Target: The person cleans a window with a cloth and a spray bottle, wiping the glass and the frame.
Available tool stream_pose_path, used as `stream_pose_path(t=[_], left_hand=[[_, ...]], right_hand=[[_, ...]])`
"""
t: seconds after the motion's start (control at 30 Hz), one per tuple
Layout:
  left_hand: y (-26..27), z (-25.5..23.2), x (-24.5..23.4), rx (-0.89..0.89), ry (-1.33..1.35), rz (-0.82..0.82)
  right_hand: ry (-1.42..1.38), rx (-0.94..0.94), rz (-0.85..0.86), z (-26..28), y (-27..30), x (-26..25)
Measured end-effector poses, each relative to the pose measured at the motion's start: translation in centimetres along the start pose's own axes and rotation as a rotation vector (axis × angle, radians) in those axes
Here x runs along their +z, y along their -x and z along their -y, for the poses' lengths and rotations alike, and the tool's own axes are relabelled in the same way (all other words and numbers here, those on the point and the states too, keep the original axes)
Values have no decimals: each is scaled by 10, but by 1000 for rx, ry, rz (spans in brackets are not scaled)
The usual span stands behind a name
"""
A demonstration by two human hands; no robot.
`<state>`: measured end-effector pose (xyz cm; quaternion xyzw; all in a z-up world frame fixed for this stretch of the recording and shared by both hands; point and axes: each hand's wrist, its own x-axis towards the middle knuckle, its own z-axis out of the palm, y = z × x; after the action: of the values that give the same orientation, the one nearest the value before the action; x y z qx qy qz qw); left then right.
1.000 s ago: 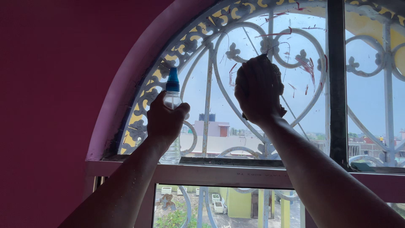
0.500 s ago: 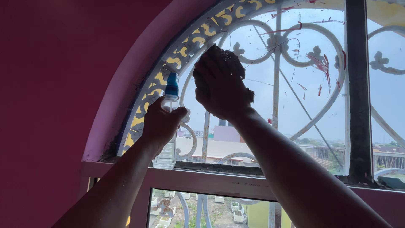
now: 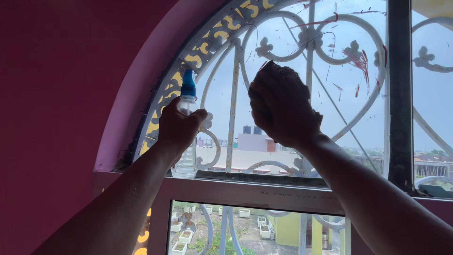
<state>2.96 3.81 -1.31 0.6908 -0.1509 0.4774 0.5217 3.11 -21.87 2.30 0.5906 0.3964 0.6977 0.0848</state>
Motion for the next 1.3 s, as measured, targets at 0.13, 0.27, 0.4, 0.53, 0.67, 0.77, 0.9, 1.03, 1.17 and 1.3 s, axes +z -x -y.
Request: stream_pose_path(t=[0.13, 0.27, 0.4, 0.53, 0.67, 0.77, 0.9, 1.03, 1.17, 1.3], left_hand=[[-8, 3, -13, -42, 116, 31], [-18, 17, -41, -48, 158, 5], [-20, 28, -58, -61, 157, 27], [-19, 30, -61, -36, 187, 40], [-14, 26, -59, -6, 131, 48], [-14, 24, -60, 7, 87, 49], [-13, 26, -59, 2, 82, 27], [-13, 26, -59, 21, 63, 12], [-14, 26, -60, 3, 81, -16], [-13, 23, -56, -32, 6, -38]], right_hand=[[43, -13, -236, 4, -16, 10], [302, 136, -170, -11, -42, 37], [300, 234, -351, -20, -68, 72], [330, 118, -325, -23, -92, 91], [489, 123, -314, -12, -119, 113], [443, 100, -376, -1, -132, 126], [195, 185, -253, 14, -142, 137], [274, 97, -336, 32, -147, 149], [195, 38, -258, 55, -138, 153], [301, -7, -146, 73, -116, 143]])
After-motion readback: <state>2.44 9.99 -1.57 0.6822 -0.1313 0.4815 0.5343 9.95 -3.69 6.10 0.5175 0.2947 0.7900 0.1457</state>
